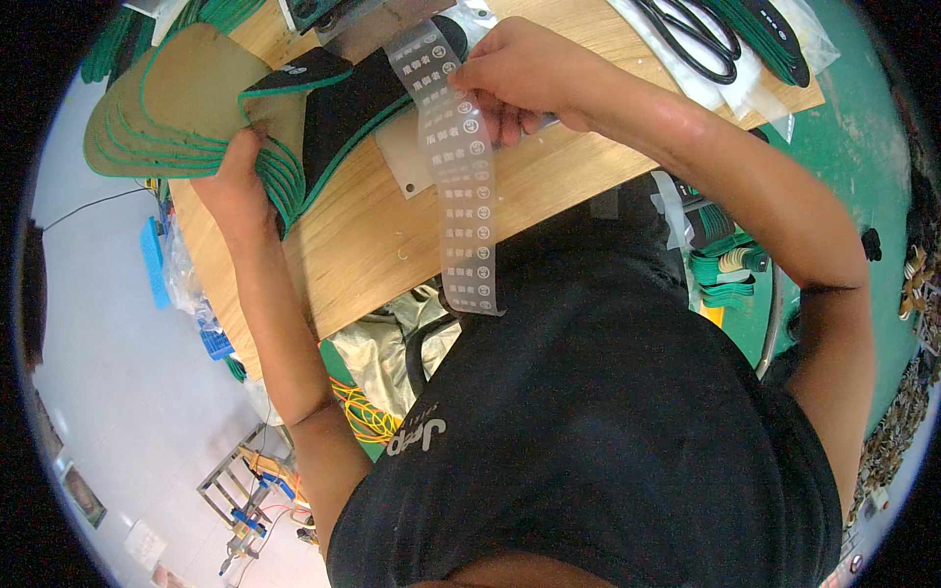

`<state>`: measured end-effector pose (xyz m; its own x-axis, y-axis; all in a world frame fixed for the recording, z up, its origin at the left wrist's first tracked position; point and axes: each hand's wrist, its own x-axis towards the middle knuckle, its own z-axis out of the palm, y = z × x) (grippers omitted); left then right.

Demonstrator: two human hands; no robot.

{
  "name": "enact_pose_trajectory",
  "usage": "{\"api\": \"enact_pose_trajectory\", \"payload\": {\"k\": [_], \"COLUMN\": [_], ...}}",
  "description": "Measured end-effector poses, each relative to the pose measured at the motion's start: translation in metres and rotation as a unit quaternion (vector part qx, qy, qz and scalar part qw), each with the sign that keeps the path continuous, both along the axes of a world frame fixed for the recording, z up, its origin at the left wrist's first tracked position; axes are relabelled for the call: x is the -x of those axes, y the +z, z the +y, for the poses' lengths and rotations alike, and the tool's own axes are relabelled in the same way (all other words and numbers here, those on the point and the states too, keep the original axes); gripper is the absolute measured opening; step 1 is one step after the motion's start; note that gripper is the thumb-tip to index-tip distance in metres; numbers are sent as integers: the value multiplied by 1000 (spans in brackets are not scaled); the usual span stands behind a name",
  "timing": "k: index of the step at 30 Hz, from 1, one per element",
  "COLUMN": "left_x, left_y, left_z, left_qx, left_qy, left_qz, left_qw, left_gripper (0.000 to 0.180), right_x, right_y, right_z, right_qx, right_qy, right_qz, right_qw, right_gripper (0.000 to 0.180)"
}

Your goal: The person sticks round stickers onto shoe insoles. They use a pair of scissors to cut the sticker sheet and their hands to peel and apply labels to each insole in a stack.

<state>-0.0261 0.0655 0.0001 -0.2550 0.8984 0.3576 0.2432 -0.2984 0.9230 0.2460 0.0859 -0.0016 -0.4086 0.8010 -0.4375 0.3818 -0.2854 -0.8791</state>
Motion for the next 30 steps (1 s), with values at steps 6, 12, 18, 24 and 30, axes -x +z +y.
{"api": "enact_pose_trajectory", "payload": {"k": [6,12,18,24,30], "left_x": [-4,-5,-4,-8,-9], "left_y": [0,1,0,2,1], "left_z": [-2,-1,-1,-2,-1], "left_qx": [-4,-7,-6,-17,-6], "left_qy": [5,0,3,18,12], "left_qz": [8,0,21,28,38], "left_qw": [1000,1000,1000,999,999], "left_gripper": [37,34,35,32,28], "right_x": [2,2,2,3,2], "right_y": [-3,-7,-9,-8,-8], "right_z": [-2,-1,-2,-1,0], "right_qx": [-5,-6,-19,-9,11], "right_qy": [-13,-16,-20,-21,-25], "right_qz": [-12,-7,-9,-18,-12], "right_qw": [1000,1000,1000,1000,1000], "right_gripper": [31,31,31,31,31]}}
